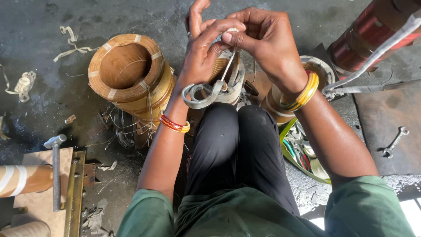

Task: The person sits on the floor and wraps a white tape around cylindrical wooden objects. They repeatedly pull the tape, fold it, and press it onto the cylinders to secure the layers.

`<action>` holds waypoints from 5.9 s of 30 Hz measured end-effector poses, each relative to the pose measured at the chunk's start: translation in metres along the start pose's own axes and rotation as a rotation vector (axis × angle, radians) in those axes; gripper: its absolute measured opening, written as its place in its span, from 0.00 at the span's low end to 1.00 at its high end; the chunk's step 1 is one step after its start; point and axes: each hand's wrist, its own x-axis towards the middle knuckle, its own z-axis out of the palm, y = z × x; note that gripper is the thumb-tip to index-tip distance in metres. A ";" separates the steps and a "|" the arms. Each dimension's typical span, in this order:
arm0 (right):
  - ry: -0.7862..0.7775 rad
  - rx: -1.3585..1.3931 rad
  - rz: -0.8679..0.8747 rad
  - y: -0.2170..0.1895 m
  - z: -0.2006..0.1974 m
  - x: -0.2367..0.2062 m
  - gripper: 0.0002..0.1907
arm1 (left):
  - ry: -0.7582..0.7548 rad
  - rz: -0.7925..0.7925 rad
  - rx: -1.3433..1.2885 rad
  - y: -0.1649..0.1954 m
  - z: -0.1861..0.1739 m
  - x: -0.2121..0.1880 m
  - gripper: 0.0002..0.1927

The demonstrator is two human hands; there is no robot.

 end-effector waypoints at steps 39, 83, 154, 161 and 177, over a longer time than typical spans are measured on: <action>-0.102 -0.131 0.218 -0.003 0.018 -0.014 0.15 | 0.101 -0.030 0.173 0.019 0.006 -0.043 0.12; 0.225 -0.597 0.139 -0.052 0.027 -0.089 0.15 | 0.334 -0.160 0.406 0.101 -0.009 -0.088 0.19; 0.258 -0.423 0.113 -0.045 0.028 -0.098 0.16 | 0.410 -0.259 0.082 0.085 0.000 -0.086 0.12; 0.391 -0.025 0.106 0.003 0.090 -0.144 0.12 | 0.352 -0.071 0.321 0.109 0.038 -0.140 0.26; 0.337 -0.038 0.017 0.028 0.070 -0.058 0.13 | 0.323 -0.080 -0.457 0.033 0.003 -0.053 0.24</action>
